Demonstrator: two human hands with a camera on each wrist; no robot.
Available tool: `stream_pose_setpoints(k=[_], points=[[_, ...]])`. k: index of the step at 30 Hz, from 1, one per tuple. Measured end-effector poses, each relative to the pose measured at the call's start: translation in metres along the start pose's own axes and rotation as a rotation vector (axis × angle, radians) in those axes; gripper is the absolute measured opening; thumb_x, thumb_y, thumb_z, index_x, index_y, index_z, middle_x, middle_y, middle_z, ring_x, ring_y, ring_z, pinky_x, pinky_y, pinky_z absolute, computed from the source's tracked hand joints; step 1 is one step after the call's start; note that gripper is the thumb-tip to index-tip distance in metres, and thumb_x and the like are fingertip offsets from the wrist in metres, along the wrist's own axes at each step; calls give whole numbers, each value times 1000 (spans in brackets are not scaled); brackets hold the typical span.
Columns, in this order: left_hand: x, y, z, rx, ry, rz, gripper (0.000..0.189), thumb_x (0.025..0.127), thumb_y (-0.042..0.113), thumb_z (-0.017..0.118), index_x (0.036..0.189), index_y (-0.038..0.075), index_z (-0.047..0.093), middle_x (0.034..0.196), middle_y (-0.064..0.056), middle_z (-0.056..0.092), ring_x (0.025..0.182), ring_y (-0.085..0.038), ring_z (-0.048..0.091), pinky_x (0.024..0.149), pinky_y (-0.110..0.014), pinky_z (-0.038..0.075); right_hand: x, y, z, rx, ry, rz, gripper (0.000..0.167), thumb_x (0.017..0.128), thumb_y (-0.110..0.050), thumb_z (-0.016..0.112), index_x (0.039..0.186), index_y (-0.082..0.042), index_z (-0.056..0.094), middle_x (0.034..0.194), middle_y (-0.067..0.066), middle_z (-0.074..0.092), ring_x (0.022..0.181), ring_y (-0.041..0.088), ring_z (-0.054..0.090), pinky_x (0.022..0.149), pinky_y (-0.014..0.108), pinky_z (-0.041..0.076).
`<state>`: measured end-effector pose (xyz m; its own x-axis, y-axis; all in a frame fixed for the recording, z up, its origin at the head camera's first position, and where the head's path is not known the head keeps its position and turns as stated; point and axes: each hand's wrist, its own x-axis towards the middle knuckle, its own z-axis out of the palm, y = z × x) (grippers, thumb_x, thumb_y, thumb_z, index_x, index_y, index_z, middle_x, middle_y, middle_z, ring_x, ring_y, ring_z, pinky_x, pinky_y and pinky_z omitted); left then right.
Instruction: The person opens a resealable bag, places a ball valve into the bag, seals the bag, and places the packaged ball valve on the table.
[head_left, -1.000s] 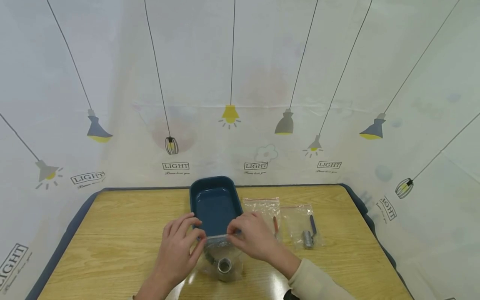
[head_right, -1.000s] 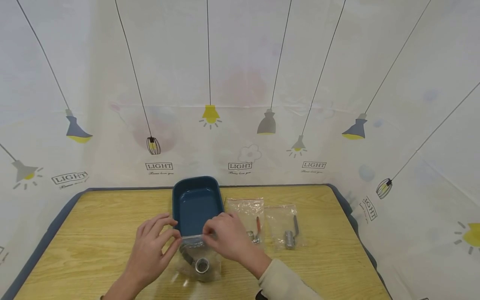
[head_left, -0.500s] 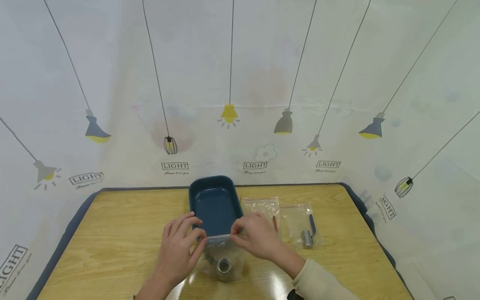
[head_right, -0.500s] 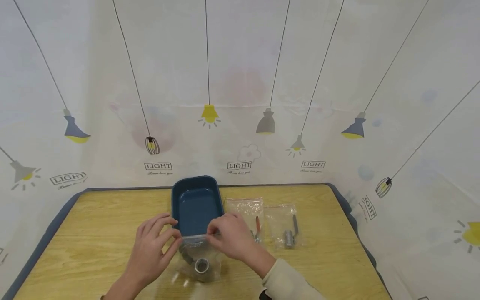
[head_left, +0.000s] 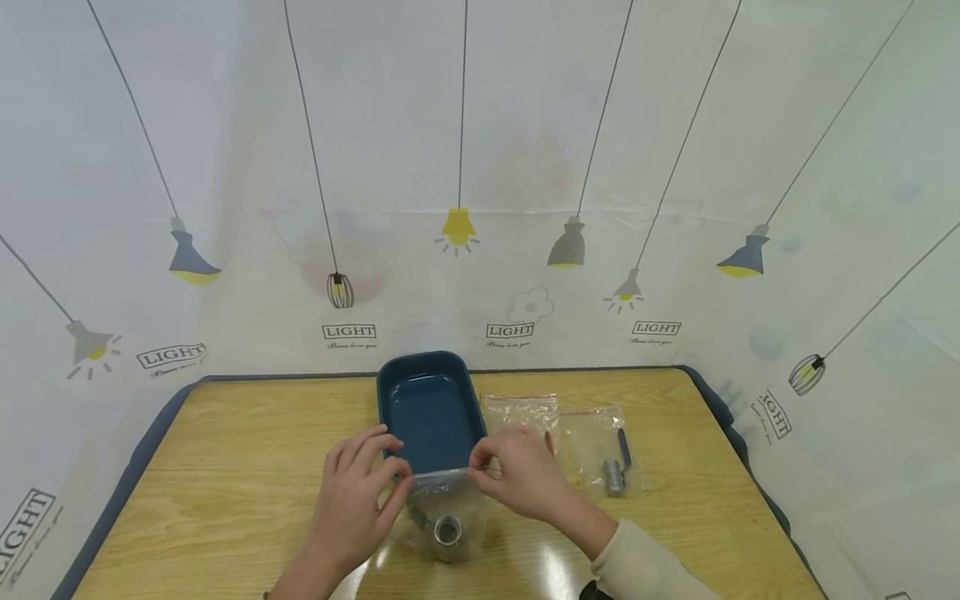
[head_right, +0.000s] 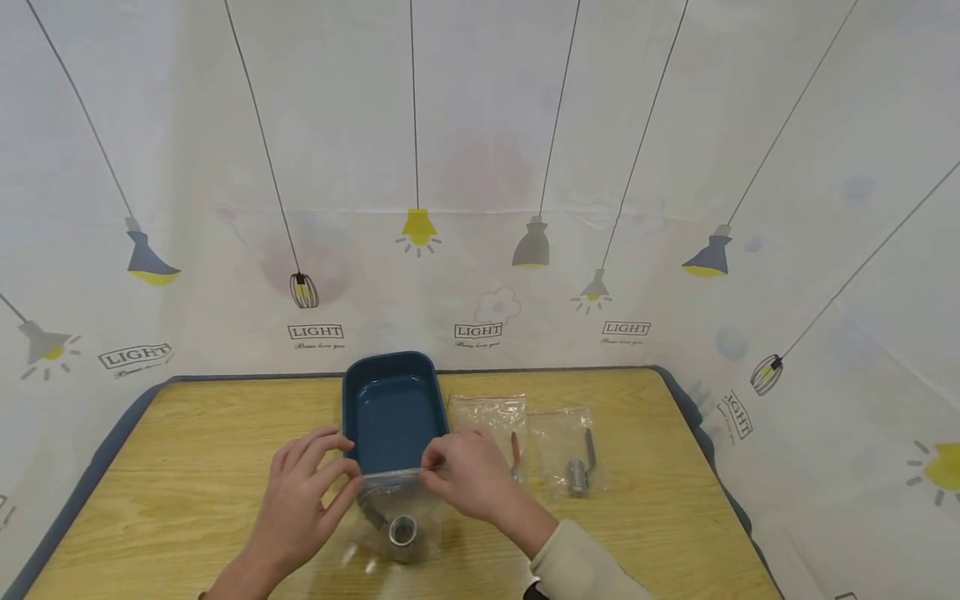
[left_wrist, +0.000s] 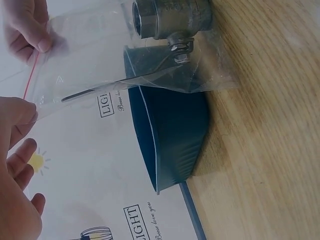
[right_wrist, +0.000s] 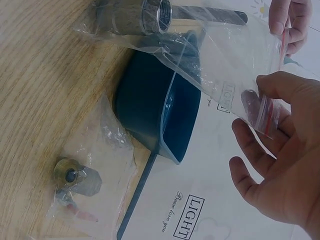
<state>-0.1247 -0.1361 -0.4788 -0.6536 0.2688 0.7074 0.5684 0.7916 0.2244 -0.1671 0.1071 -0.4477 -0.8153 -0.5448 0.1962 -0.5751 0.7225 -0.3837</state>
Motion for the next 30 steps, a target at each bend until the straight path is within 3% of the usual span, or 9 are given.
stream_pose_setpoints(k=[10, 18, 25, 30], points=[[-1, 1, -2, -6, 2, -5, 13, 78, 19, 76, 78, 23, 64, 107, 0, 63, 122, -27, 52, 96, -46, 35, -3, 1, -2, 77, -12, 20, 11, 86, -28, 71, 76, -28, 66, 75, -20, 64, 79, 10, 61, 91, 43, 45], [-1, 1, -4, -17, 15, -1, 14, 77, 18, 77, 77, 22, 64, 107, 0, 63, 121, -27, 53, 96, -46, 34, -6, 6, -4, 78, 5, -7, 9, 85, -25, 73, 77, -26, 68, 76, -19, 65, 78, 6, 62, 82, 32, 48], [-2, 0, -6, -25, 21, 9, 12, 77, 18, 76, 78, 22, 64, 108, 1, 63, 121, -26, 52, 96, -45, 34, -6, 7, -4, 82, -10, 7, 8, 85, -27, 73, 79, -27, 69, 78, -18, 67, 83, 10, 63, 91, 47, 43], [-3, -2, -6, -28, 25, 12, 11, 77, 19, 75, 78, 22, 64, 108, 0, 63, 121, -27, 53, 95, -46, 34, -6, 10, -4, 59, -5, -3, 7, 85, -26, 73, 80, -27, 69, 80, -18, 67, 82, 4, 60, 93, 47, 44]])
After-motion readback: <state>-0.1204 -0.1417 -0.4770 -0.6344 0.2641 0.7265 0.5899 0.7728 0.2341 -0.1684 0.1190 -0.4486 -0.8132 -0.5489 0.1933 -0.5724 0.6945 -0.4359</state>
